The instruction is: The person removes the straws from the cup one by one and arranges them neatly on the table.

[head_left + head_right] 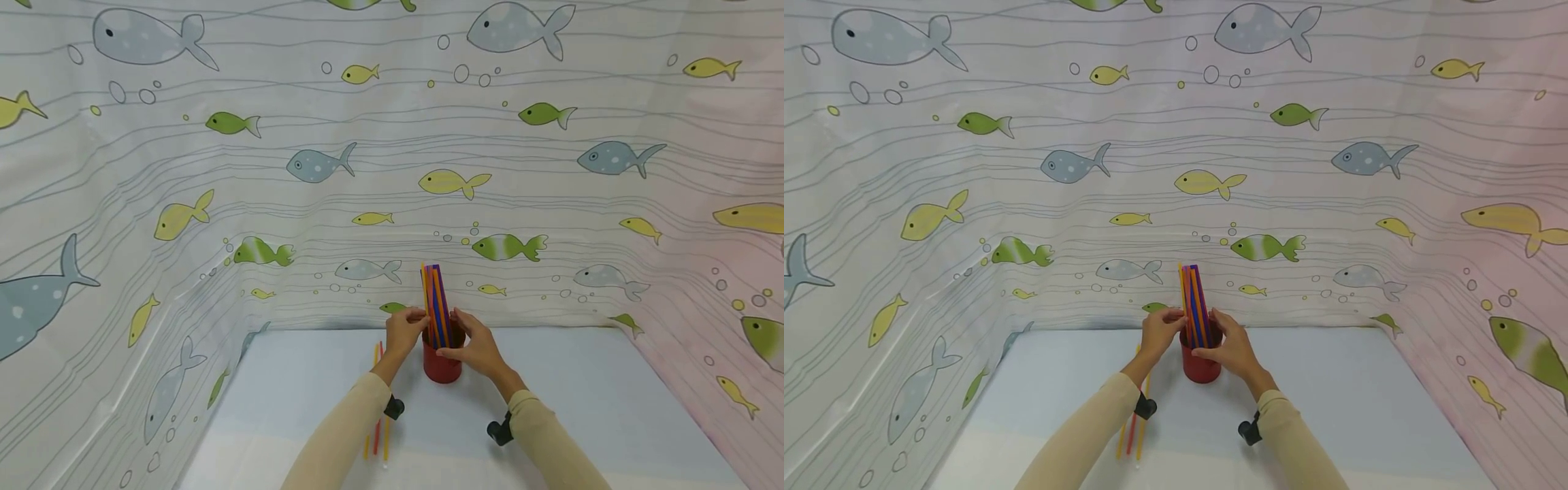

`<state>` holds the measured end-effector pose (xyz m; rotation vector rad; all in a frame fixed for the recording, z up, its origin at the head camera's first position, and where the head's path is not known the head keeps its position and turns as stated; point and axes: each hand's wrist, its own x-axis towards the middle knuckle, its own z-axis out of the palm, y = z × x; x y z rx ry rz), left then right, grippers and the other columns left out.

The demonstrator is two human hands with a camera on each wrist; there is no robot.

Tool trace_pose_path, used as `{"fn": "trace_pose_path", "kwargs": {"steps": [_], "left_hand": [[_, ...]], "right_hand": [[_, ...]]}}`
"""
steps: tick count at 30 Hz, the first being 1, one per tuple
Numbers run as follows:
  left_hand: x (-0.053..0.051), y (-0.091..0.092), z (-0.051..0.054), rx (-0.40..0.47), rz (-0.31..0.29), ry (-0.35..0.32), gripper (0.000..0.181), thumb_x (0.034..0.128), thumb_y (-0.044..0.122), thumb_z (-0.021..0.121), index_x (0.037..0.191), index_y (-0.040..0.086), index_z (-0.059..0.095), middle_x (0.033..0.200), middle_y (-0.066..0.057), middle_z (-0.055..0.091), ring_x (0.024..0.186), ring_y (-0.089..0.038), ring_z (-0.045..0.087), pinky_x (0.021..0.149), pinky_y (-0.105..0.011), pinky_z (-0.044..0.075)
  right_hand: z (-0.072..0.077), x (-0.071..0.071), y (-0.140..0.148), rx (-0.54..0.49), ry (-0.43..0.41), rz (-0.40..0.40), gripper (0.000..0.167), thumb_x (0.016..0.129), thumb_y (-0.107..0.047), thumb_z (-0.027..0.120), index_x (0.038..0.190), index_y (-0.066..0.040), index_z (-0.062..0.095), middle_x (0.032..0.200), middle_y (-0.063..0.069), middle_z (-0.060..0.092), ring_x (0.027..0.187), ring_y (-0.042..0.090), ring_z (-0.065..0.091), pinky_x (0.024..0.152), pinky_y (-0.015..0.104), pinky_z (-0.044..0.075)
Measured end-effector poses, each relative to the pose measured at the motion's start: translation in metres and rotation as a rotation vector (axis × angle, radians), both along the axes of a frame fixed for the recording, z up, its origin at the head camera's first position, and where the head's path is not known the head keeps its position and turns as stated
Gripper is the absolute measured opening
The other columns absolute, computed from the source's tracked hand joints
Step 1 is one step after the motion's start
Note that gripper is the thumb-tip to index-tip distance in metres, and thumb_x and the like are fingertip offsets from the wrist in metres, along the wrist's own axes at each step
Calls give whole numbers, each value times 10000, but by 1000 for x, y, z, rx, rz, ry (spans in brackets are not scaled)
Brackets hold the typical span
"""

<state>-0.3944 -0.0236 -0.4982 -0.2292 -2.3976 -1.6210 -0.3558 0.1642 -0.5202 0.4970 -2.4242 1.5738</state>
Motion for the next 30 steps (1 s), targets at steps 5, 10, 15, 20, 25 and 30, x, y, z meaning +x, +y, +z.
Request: {"fn": "trace_pose_path", "kwargs": {"steps": [5, 10, 15, 20, 25, 30], "left_hand": [[-1, 1, 0, 2, 1, -3, 158, 859, 169, 764, 975, 63, 754, 868, -18, 740, 783, -126, 692, 676, -247, 569], [-2, 2, -1, -4, 7, -8, 160, 863, 182, 762, 981, 76, 756, 873, -8, 740, 797, -123, 691, 695, -251, 571], [-3, 4, -1, -4, 10, -20, 180, 859, 204, 767, 991, 82, 757, 877, 2, 740, 805, -113, 689, 709, -254, 572], [-3, 4, 0, -11, 31, -27, 162, 857, 180, 767, 980, 76, 756, 866, -4, 736, 795, -122, 684, 706, -263, 571], [-3, 5, 1, -12, 44, -37, 153, 855, 156, 764, 976, 63, 756, 860, -12, 732, 791, -129, 680, 697, -263, 570], [-2, 4, 1, -12, 36, -12, 147, 849, 156, 769, 963, 63, 760, 846, -14, 733, 774, -130, 682, 677, -266, 568]], "right_hand": [[-4, -3, 2, 8, -1, -6, 1015, 678, -265, 912, 1496, -34, 358, 1380, 80, 527, 1299, 259, 480, 1090, 467, 343], [-3, -3, 2, 8, 0, 1, 1000, 696, -230, 903, 1496, -12, 344, 1377, 87, 528, 1295, 273, 482, 1090, 483, 342], [-4, -4, 1, 6, -1, 2, 985, 703, -198, 896, 1503, -48, 343, 1395, 108, 513, 1297, 291, 477, 1095, 497, 335], [-4, -4, -2, -22, 19, 9, 963, 710, -93, 881, 1494, 2, 330, 1398, 217, 487, 1297, 390, 457, 1085, 564, 308], [-4, -3, -1, -20, 10, 8, 967, 710, -128, 886, 1494, -2, 335, 1392, 192, 500, 1298, 372, 460, 1093, 545, 310], [-2, -2, 1, -9, -9, 1, 999, 687, -223, 906, 1497, -35, 353, 1380, 87, 525, 1297, 276, 478, 1098, 476, 339]]}}
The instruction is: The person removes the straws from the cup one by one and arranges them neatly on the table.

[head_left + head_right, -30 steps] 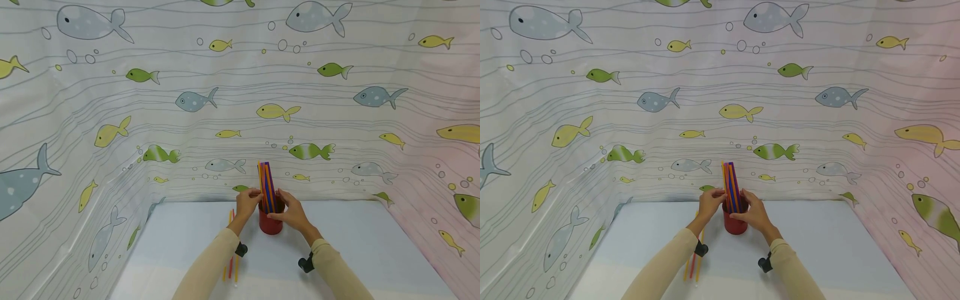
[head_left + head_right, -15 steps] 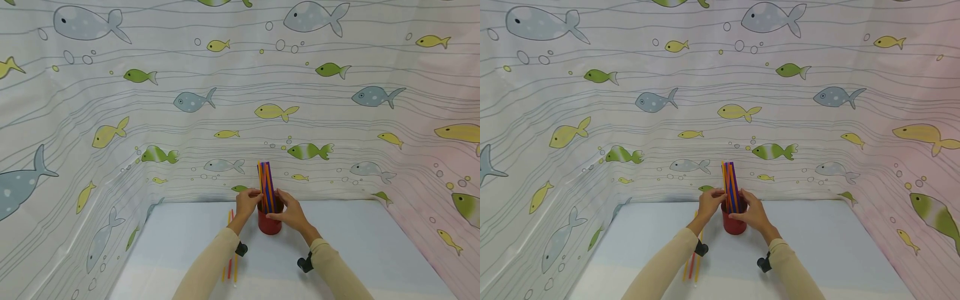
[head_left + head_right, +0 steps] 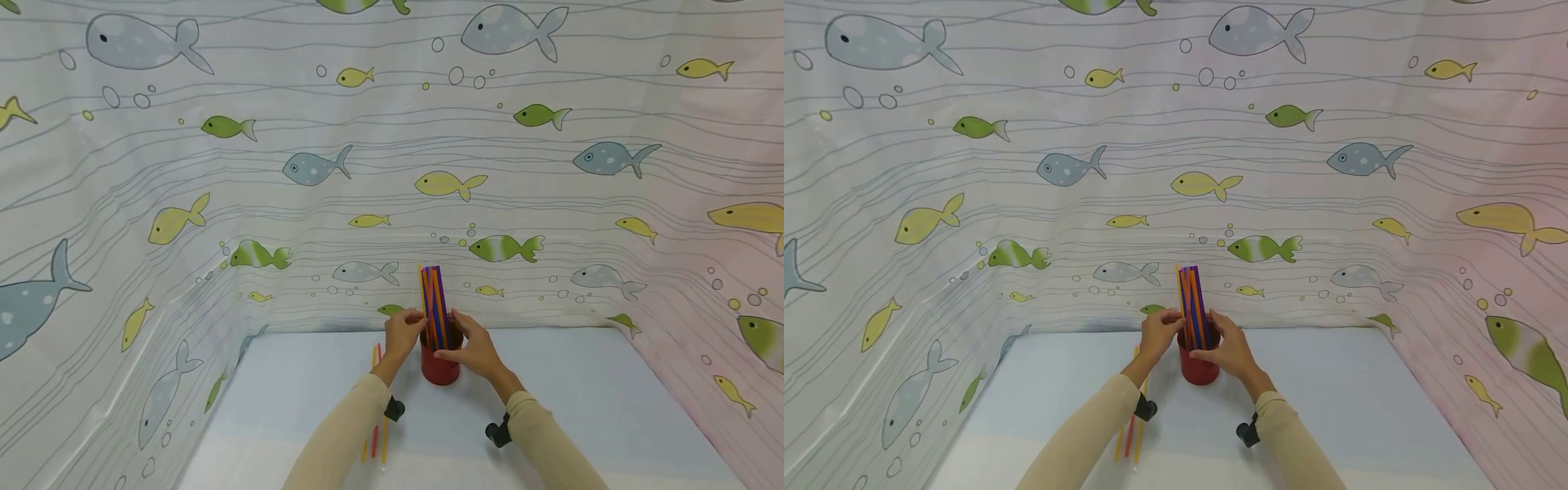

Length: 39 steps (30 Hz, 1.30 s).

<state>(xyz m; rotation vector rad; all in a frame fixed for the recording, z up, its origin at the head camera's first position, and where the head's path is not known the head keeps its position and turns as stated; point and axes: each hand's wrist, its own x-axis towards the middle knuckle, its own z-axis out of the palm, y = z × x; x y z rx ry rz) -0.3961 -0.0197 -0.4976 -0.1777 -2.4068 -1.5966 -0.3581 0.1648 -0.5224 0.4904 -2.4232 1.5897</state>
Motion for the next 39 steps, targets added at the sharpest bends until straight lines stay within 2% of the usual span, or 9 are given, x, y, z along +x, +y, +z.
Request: {"fn": "trace_pose_path", "kwargs": {"steps": [4, 8, 11, 15, 18, 26, 28, 35, 39], "left_hand": [[2, -2, 1, 20, -3, 32, 150, 839, 149, 775, 957, 58, 762, 834, -17, 736, 757, -125, 685, 653, -256, 563], [3, -3, 3, 94, -13, 36, 146, 843, 113, 763, 966, 34, 755, 832, -43, 735, 741, -143, 696, 633, -246, 569], [3, -3, 5, 140, 2, 41, 137, 843, 100, 759, 962, 30, 754, 830, -63, 734, 731, -174, 704, 631, -256, 574], [1, -6, 6, 128, 48, 67, 122, 854, 128, 748, 959, 66, 750, 861, -34, 732, 771, -163, 692, 676, -270, 567], [-1, -9, 7, 110, 56, 88, 116, 868, 141, 735, 970, 87, 735, 895, -6, 727, 812, -140, 677, 717, -275, 561], [-3, -17, 15, 208, -53, 127, 170, 877, 107, 729, 1010, 5, 701, 897, -70, 732, 810, -181, 711, 710, -269, 580], [-2, -19, 19, 222, -70, 136, 197, 871, 93, 733, 1025, -22, 691, 904, -79, 728, 816, -193, 708, 704, -265, 578], [28, -22, 61, 251, -118, 156, 186, 883, -4, 686, 1042, -94, 655, 992, -262, 682, 913, -391, 676, 758, -400, 584], [15, -24, 56, 325, -126, 120, 186, 885, -21, 679, 1058, -85, 662, 1005, -264, 685, 934, -375, 682, 789, -442, 577]], "right_hand": [[-1, -1, 0, -1, 1, -7, 1006, 676, -231, 913, 1491, -20, 361, 1382, 59, 526, 1303, 248, 474, 1097, 460, 345], [-2, -2, 0, 11, -7, -16, 1007, 683, -231, 910, 1492, -13, 353, 1390, 52, 520, 1307, 238, 469, 1100, 454, 340], [-3, -2, -1, 20, -19, -25, 1008, 682, -240, 910, 1495, -25, 355, 1381, 40, 527, 1299, 224, 476, 1102, 444, 343], [-4, -1, -2, 25, -21, -29, 1004, 684, -256, 908, 1495, -32, 360, 1370, 30, 534, 1292, 213, 483, 1102, 440, 345], [-4, -1, -2, 26, -19, -22, 1012, 684, -279, 907, 1496, -32, 357, 1375, 31, 529, 1296, 219, 479, 1100, 448, 345], [-3, 0, 0, 8, -16, -12, 1002, 685, -252, 908, 1500, -57, 360, 1378, 37, 526, 1289, 223, 486, 1100, 447, 343], [-2, 0, 0, 14, -15, -12, 996, 689, -252, 906, 1503, -76, 359, 1379, 37, 525, 1290, 223, 485, 1101, 449, 341], [-2, -1, 0, 24, -16, -16, 1006, 687, -270, 906, 1505, -71, 354, 1386, 33, 523, 1297, 225, 480, 1098, 451, 344], [-2, -2, 1, 24, -18, -16, 1009, 690, -289, 902, 1507, -75, 351, 1389, 28, 521, 1298, 224, 479, 1096, 455, 346]]}}
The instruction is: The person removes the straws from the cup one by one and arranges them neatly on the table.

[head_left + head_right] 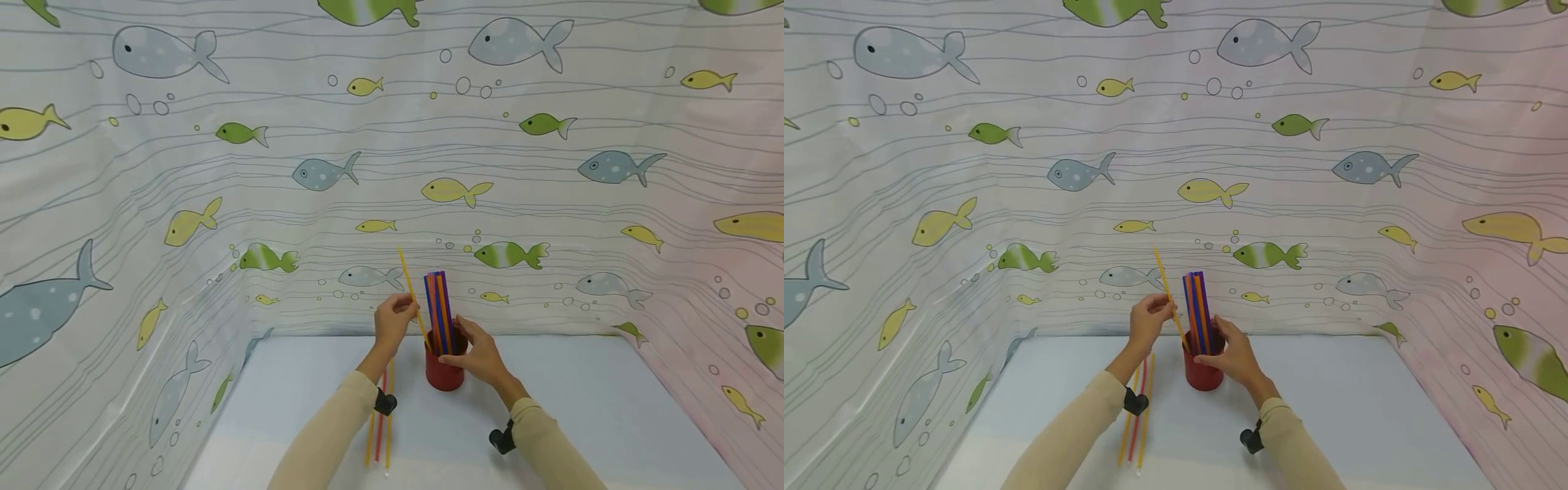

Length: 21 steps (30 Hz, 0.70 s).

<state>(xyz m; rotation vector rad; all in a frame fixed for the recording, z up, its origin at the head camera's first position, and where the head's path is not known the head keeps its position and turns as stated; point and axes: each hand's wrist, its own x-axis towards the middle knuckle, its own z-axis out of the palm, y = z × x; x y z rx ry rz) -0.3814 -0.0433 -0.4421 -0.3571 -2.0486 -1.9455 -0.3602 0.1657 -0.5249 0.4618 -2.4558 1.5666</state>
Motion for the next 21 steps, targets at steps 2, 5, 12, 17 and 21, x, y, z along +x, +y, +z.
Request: {"fn": "trace_pose_path", "kwargs": {"steps": [2, 5, 12, 17, 21], "left_hand": [[-7, -1, -5, 57, -3, -35, 205, 884, -3, 691, 1076, -71, 669, 1021, -242, 688, 935, -338, 689, 788, -405, 581], [-15, -3, -10, 132, -11, -68, 231, 883, 9, 699, 1095, -76, 666, 1044, -235, 681, 914, -269, 699, 774, -345, 584], [-16, -8, -7, 183, 9, -52, 252, 889, 39, 703, 1117, -61, 664, 1049, -224, 664, 910, -254, 691, 770, -348, 586], [-16, -12, -3, 254, -5, -69, 297, 900, 66, 700, 1169, -44, 640, 1087, -230, 640, 967, -303, 676, 801, -350, 577], [-15, -14, -1, 306, -11, -76, 318, 900, 46, 694, 1193, -55, 624, 1055, -191, 648, 953, -284, 683, 788, -339, 580]], "right_hand": [[0, -1, 0, 2, 5, 0, 1007, 691, -296, 900, 1507, -74, 353, 1388, 29, 521, 1296, 225, 481, 1093, 456, 351], [0, -1, 0, 0, 15, 1, 1006, 688, -287, 903, 1501, -53, 358, 1381, 39, 527, 1287, 237, 489, 1087, 464, 357], [1, 0, -1, 6, 0, 6, 997, 694, -264, 901, 1506, -76, 353, 1388, 39, 519, 1297, 235, 480, 1094, 451, 348], [2, 1, -1, 9, -9, 5, 1016, 688, -285, 903, 1506, -56, 346, 1393, 43, 517, 1306, 238, 472, 1096, 448, 343], [2, 2, -1, 9, -16, 4, 1018, 688, -288, 903, 1509, -67, 343, 1397, 41, 512, 1314, 237, 464, 1099, 444, 340]]}}
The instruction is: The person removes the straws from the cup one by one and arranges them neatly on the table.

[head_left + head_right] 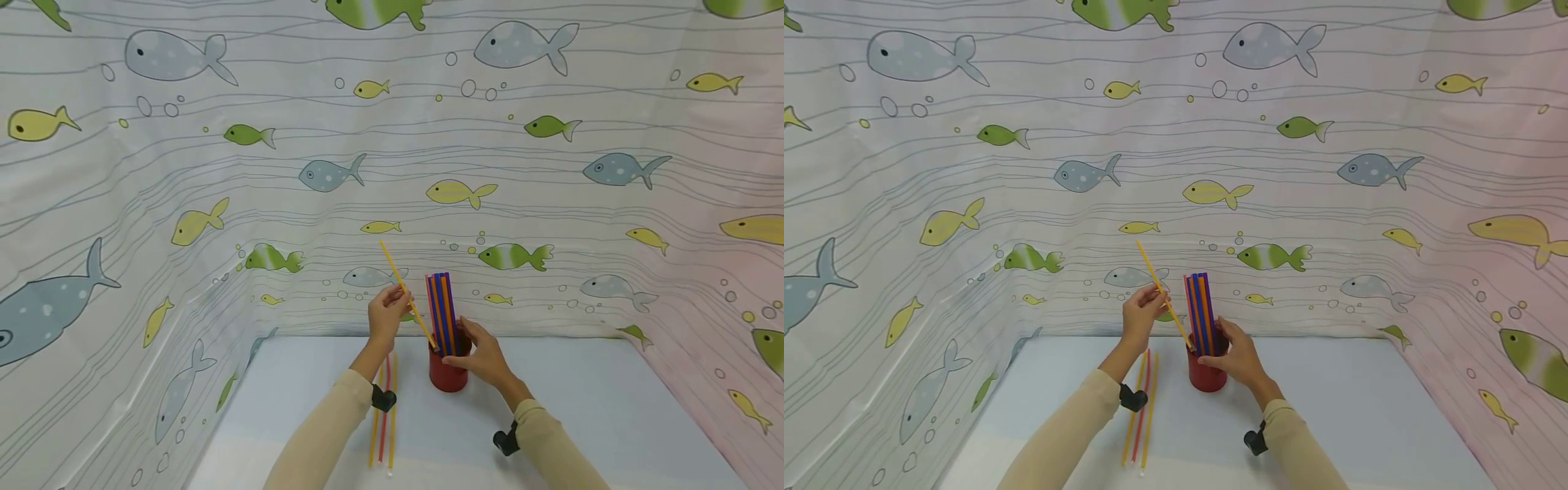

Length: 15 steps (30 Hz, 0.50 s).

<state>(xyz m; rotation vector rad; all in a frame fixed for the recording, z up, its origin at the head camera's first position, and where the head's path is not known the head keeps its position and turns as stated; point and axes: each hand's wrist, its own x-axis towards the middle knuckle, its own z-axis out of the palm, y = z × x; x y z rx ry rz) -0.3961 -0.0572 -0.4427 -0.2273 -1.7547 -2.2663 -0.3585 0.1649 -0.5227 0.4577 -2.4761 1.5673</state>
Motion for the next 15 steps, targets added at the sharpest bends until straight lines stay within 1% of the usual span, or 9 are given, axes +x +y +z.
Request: {"fn": "trace_pose_path", "kwargs": {"steps": [4, 6, 8, 11, 13, 15], "left_hand": [[0, -4, -1, 10, 4, 4, 321, 890, 20, 696, 1181, -89, 617, 1001, -166, 653, 935, -316, 686, 765, -342, 586], [1, -6, -3, 22, -2, 2, 298, 885, -2, 691, 1161, -94, 624, 995, -190, 653, 948, -363, 677, 764, -355, 587], [1, -9, -5, 29, -8, -6, 263, 882, -11, 691, 1131, -78, 641, 997, -210, 654, 949, -381, 674, 763, -361, 588], [2, -13, -8, 34, -20, -20, 235, 886, -26, 677, 1117, -57, 650, 1021, -235, 646, 958, -389, 669, 775, -366, 585], [2, -16, -11, 25, -22, -29, 234, 893, -20, 673, 1123, -49, 650, 1027, -225, 645, 954, -371, 670, 778, -362, 585], [3, -19, -13, 22, -28, -35, 247, 896, -15, 673, 1137, -57, 641, 1028, -215, 642, 967, -382, 661, 785, -365, 583]], "right_hand": [[0, 0, 0, 1, -4, -1, 1023, 684, -300, 904, 1510, -73, 344, 1400, 43, 507, 1318, 239, 458, 1098, 440, 342], [-1, 0, 1, -3, -7, -2, 1022, 680, -305, 906, 1509, -89, 349, 1396, 40, 510, 1318, 237, 457, 1098, 436, 345], [-1, 0, 1, -6, -7, -3, 1021, 679, -302, 906, 1509, -90, 350, 1390, 33, 513, 1316, 231, 459, 1097, 430, 348], [-1, -1, 1, -9, -5, 0, 1019, 681, -290, 907, 1507, -75, 350, 1386, 32, 514, 1314, 231, 462, 1093, 431, 353], [-2, -2, 1, -7, -2, 3, 1022, 683, -288, 905, 1506, -56, 345, 1388, 34, 512, 1315, 232, 460, 1093, 432, 353], [-2, -2, 1, -2, 5, 3, 1025, 682, -292, 906, 1504, -46, 345, 1389, 38, 511, 1313, 235, 461, 1091, 438, 354]]}}
